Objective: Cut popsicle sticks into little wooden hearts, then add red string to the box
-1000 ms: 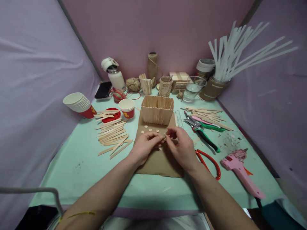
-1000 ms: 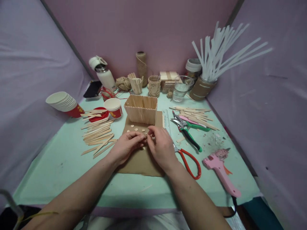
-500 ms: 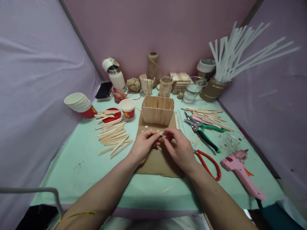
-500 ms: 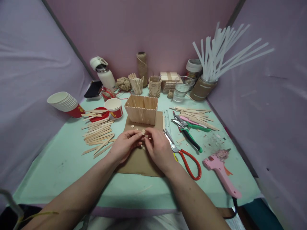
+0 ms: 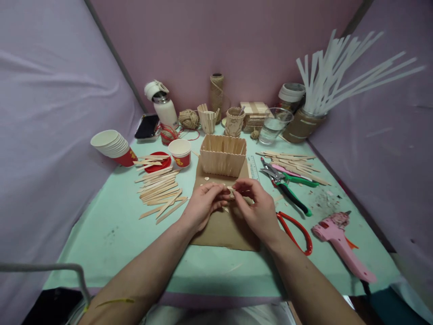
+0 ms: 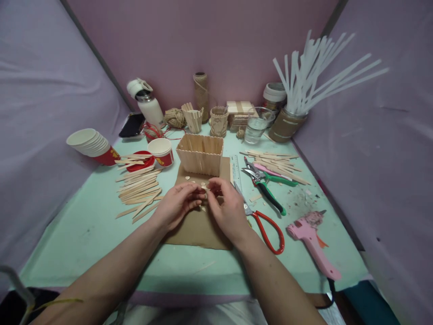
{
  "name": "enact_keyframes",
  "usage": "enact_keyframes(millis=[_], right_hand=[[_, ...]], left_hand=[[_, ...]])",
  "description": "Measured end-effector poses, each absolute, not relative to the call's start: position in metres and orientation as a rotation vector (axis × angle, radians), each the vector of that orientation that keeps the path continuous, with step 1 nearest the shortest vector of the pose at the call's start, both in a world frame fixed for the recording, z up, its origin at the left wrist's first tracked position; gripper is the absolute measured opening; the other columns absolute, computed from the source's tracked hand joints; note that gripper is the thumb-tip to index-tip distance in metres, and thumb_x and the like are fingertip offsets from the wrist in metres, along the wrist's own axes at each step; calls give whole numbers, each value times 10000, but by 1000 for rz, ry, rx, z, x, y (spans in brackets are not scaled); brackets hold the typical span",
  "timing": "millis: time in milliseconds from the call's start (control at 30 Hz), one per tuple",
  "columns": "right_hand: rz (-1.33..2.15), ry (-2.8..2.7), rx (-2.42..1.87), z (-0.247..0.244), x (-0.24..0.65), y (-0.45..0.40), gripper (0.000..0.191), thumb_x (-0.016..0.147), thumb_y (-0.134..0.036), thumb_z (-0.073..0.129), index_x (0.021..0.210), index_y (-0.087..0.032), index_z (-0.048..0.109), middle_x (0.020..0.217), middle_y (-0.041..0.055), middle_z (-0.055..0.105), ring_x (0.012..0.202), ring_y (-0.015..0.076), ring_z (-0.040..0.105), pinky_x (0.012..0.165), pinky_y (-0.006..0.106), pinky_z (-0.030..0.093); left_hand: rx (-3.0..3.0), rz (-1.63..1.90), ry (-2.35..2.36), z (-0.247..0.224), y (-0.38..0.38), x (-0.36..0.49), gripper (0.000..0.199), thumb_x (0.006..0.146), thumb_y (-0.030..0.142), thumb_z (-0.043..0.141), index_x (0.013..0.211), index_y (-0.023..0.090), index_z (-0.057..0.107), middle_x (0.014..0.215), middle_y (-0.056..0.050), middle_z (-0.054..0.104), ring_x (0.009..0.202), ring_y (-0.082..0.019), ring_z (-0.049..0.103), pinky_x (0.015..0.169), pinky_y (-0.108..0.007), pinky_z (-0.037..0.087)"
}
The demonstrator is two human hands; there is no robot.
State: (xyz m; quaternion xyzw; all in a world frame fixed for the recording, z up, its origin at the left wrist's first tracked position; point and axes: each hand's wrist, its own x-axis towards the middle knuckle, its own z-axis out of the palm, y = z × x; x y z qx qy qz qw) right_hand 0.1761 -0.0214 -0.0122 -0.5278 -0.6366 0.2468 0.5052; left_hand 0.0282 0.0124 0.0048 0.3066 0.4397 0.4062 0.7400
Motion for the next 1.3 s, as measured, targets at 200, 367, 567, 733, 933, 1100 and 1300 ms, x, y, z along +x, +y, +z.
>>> enact_keyframes(millis=[200, 367, 567, 733, 933, 1100, 1300], right_hand=[[416, -1737, -1266, -12, 176, -22, 169, 888, -165, 541, 1046, -225, 556, 940, 52, 654, 873, 197, 624, 782, 351, 514], [372, -1772, -1217, -9, 176, -24, 189, 890, -147, 524, 1051, -241, 556, 953, 59, 650, 883, 207, 618, 778, 370, 509], [245, -1317, -1137, -4, 179, -25, 199, 848, -152, 566, 1015, -259, 545, 981, 68, 579, 927, 222, 585, 760, 369, 514], [668, -1530, -1294, -1, 181, -20, 111, 900, -245, 533, 949, -221, 629, 924, 48, 630, 848, 185, 599, 752, 321, 487], [884, -1437, -1398, -2, 183, -18, 162, 858, -323, 573, 836, -202, 678, 806, 35, 696, 722, 180, 615, 666, 298, 477], [1040, -1341, -1437, -4, 183, -18, 173, 812, -341, 596, 747, -191, 654, 678, 2, 653, 596, 146, 564, 567, 263, 435], [1115, -1249, -1454, -6, 184, -16, 187, 795, -365, 599, 731, -192, 629, 632, -19, 607, 547, 124, 506, 536, 248, 393]], left_hand=[[653, 817, 957, 2, 11, 28, 281, 774, 388, 708, 777, 111, 662, 751, -62, 678, 663, -103, 633, 572, -177, 496], [669, 827, 978, 3, 12, 27, 198, 720, 277, 763, 753, 116, 653, 692, -32, 654, 625, -77, 607, 557, -152, 468], [666, 869, 1017, 3, 13, 28, 209, 707, 286, 773, 727, 118, 651, 747, -44, 657, 651, -86, 606, 548, -164, 468], [937, 843, 1030, -1, 10, 29, 254, 712, 359, 755, 756, 123, 673, 687, -30, 647, 558, -85, 556, 517, -188, 446], [1188, 839, 1105, 1, 9, 28, 263, 728, 398, 723, 714, 139, 678, 676, -31, 652, 524, -97, 527, 504, -218, 429], [1227, 834, 1133, 0, 9, 28, 215, 744, 357, 700, 693, 150, 670, 654, -15, 642, 506, -96, 522, 495, -220, 419], [1202, 857, 1139, 0, 9, 29, 221, 797, 359, 640, 734, 149, 671, 685, -31, 667, 508, -101, 540, 510, -226, 437]])
